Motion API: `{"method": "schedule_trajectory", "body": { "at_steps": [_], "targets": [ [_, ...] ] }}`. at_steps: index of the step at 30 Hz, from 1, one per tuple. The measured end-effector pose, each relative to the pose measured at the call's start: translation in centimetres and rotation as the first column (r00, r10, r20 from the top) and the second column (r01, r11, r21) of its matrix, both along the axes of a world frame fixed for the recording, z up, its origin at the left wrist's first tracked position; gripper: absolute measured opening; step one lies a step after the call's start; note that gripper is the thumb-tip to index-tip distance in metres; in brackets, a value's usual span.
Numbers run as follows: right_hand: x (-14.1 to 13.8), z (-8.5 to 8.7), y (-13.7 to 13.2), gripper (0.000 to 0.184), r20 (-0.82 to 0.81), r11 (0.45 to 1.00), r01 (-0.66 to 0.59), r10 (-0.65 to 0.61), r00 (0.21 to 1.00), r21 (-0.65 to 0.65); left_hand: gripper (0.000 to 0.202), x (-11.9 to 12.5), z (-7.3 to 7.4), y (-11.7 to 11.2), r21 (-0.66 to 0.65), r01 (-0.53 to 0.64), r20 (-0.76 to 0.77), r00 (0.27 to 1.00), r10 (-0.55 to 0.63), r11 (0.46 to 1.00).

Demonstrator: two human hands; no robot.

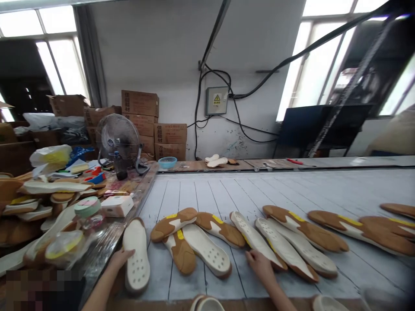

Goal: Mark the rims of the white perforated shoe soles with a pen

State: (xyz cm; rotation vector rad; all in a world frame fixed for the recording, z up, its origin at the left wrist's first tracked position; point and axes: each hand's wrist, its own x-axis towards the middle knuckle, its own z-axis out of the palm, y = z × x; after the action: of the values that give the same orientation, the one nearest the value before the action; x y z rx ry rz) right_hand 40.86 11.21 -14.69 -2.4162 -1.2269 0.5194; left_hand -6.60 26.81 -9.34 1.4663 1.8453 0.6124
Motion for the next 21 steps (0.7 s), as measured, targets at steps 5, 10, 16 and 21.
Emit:
{"method": "schedule_trajectory", "body": {
  "at_steps": [5,10,16,21],
  "targets": [
    [0.0,0.9,-0.8,0.021,-0.046,0.999,-0.005,0.003,0.999,-0.035,0.020,0.4,0.8,-0.2,-0.235,0.116,0.155,0.985,-0.081,0.965],
    [0.0,1.6,-2.1,0.021,-0.066,0.994,-0.078,0.073,0.995,-0.077,0.009,1.1,2.8,-1.5,-0.086,0.088,0.156,0.985,-0.074,0.992],
    [-0.2,1.2,-3.6,0.022,-0.063,0.997,-0.073,0.070,0.996,-0.039,0.037,-1.1,7.0,-6.5,0.227,0.114,-0.069,0.992,-0.101,0.967],
    [-0.2,0.5,-3.5,0.022,-0.147,0.998,-0.038,0.031,0.989,-0.042,0.035,-4.4,5.6,-14.3,0.150,0.271,-0.292,0.931,-0.219,0.951]
  ]
}}
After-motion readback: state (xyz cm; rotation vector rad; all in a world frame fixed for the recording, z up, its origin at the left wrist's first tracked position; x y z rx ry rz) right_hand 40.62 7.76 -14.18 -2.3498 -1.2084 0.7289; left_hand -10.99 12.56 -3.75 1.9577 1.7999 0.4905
